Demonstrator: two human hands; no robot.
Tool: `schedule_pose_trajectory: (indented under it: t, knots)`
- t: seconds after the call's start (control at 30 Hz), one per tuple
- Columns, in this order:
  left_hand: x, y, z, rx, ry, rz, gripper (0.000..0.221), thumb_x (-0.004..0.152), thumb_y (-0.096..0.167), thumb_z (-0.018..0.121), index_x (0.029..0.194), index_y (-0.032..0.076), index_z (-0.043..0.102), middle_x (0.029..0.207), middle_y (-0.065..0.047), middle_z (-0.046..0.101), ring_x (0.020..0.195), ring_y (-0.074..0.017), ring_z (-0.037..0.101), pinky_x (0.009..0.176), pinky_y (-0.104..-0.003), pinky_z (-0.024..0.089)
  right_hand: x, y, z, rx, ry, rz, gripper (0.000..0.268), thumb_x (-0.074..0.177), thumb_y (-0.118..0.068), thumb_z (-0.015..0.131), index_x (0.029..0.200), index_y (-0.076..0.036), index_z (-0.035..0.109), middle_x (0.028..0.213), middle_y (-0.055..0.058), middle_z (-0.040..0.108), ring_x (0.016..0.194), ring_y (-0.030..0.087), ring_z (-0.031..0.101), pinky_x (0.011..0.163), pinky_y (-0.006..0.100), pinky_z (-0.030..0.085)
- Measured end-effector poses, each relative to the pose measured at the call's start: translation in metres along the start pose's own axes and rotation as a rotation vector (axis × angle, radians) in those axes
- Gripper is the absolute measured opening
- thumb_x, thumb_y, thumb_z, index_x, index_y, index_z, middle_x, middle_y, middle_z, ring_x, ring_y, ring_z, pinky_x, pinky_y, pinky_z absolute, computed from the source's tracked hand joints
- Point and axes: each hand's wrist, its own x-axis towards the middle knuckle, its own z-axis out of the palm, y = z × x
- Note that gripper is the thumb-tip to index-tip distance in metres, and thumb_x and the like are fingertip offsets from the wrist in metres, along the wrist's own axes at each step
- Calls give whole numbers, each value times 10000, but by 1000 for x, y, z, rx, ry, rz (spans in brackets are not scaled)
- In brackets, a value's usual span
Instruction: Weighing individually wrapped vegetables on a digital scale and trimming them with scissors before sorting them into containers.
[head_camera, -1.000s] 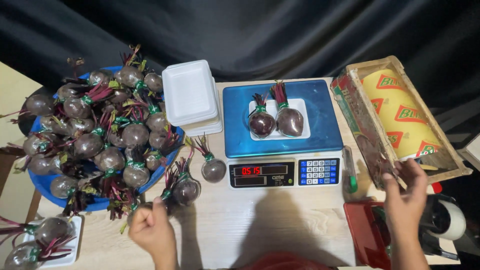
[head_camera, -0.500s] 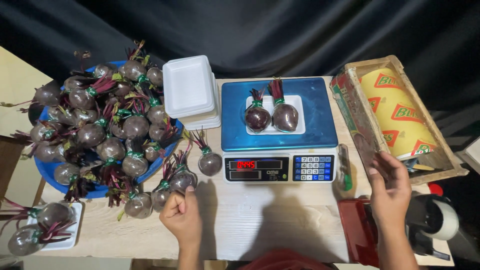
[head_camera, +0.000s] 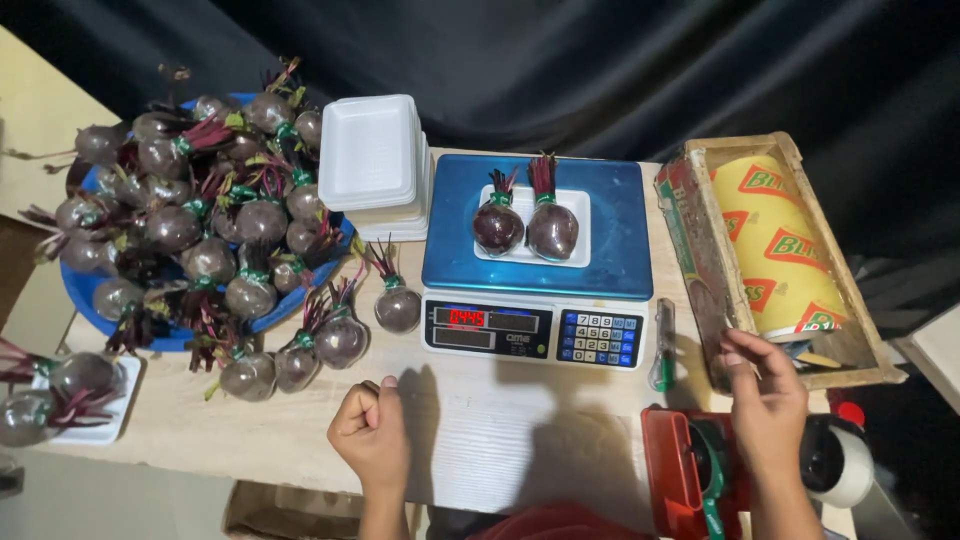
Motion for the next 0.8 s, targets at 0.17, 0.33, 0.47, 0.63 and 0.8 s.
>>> schedule_pose_trajectory:
  t: [0.17, 0.33, 0.47, 0.63, 0.8]
  knots:
    - [-21, -3, 0, 23, 24, -35, 518, 911, -16, 601, 635, 159, 199, 579, 53, 219, 571, -61, 233, 575, -235, 244, 2, -6, -1, 36, -86, -2, 224, 1031, -12, 554, 1230, -14, 657, 1217, 140, 707, 1144, 194, 662, 1047, 297, 526]
    - [-32, -23, 5, 1, -7, -13, 528, 912, -14, 618, 619, 164, 216, 571, 61, 229, 559, -53, 238, 554, -238, 245, 1, 1, -4, 67, -133, -6, 191, 1027, -33, 579, 1188, -17, 682, 1173, 139, 730, 1125, 207, 686, 1022, 314, 557]
    - [-39, -39, 19, -158, -205, -22, 487, 875, -95, 628, 601, 155, 313, 569, 27, 327, 573, -76, 369, 737, -325, 496, 0, 6, -7, 116, -149, 74, 196, 1046, -42, 566, 1194, 23, 676, 1138, 184, 736, 1054, 227, 699, 973, 308, 557]
    - [-40, -38, 44, -142, -391, 2, 464, 876, -107, 657, 641, 154, 353, 586, 20, 349, 559, -90, 391, 745, -277, 585, -1, 14, -6, 94, -170, 74, 207, 1047, -26, 556, 1198, 46, 676, 1109, 205, 738, 1044, 257, 706, 985, 348, 570]
    - [0, -49, 97, 441, -432, 491, 264, 816, 110, 763, 1055, 208, 713, 1257, -85, 619, 1192, -343, 552, 937, -497, 406, -6, 29, 1, 73, -217, -4, 188, 1029, -49, 584, 1143, 24, 714, 1040, 155, 766, 972, 204, 716, 968, 316, 574]
